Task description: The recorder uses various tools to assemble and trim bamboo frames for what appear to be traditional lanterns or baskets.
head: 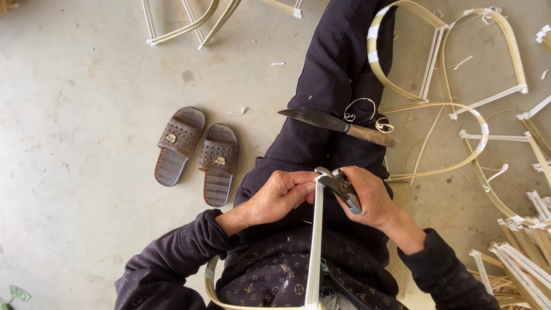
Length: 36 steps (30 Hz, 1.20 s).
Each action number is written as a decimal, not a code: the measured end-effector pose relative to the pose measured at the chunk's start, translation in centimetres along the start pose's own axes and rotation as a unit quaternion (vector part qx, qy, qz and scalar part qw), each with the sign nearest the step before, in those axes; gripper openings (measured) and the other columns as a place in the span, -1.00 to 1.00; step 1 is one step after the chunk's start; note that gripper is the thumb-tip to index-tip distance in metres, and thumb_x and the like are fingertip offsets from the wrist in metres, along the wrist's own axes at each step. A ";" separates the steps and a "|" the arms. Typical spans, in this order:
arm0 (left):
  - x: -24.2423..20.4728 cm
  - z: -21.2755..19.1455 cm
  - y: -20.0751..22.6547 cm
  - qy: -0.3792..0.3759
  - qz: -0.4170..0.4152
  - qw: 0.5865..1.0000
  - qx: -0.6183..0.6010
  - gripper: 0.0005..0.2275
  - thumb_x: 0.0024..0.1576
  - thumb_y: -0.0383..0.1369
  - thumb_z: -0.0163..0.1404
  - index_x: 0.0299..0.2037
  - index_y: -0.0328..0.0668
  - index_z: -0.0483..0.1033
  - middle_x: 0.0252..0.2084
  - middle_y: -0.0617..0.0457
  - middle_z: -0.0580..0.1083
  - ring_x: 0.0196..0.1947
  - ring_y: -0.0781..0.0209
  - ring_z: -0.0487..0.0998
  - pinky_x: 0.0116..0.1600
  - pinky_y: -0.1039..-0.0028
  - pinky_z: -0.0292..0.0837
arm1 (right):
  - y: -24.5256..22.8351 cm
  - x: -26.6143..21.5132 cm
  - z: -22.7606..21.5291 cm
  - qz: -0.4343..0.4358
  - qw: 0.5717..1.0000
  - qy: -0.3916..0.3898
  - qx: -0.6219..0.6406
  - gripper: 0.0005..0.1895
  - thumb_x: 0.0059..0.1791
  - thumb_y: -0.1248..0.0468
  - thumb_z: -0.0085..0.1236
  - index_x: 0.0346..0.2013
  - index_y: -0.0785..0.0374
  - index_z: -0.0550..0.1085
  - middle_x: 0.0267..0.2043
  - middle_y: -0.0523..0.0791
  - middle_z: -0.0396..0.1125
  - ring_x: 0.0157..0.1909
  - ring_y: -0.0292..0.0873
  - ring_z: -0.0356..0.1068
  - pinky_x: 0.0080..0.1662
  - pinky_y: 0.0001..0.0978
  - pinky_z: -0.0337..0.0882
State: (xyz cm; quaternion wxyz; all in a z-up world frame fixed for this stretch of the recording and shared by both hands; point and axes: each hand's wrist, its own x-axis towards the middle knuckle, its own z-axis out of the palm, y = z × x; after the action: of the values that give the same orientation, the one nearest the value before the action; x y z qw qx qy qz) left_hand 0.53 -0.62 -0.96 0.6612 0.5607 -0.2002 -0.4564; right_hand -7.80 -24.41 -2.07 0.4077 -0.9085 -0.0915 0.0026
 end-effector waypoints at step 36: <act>-1.7 -1.1 12.8 0.081 0.171 0.963 -0.190 -0.47 0.26 -0.62 0.07 0.45 -0.36 0.24 0.00 0.00 0.54 -0.07 0.29 0.59 0.10 0.42 0.60 | -2.6 2.1 -3.8 0.164 0.895 0.243 0.336 -0.58 0.26 0.22 -0.27 0.31 0.44 0.32 0.06 0.16 0.44 -0.04 0.02 0.54 0.03 -0.18 0.60</act>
State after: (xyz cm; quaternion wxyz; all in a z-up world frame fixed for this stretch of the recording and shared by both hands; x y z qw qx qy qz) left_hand 5.35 0.83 10.95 0.8381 0.4171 -0.1484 -0.3188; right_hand -5.88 -25.16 2.55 0.6923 -0.6916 0.1672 -0.1205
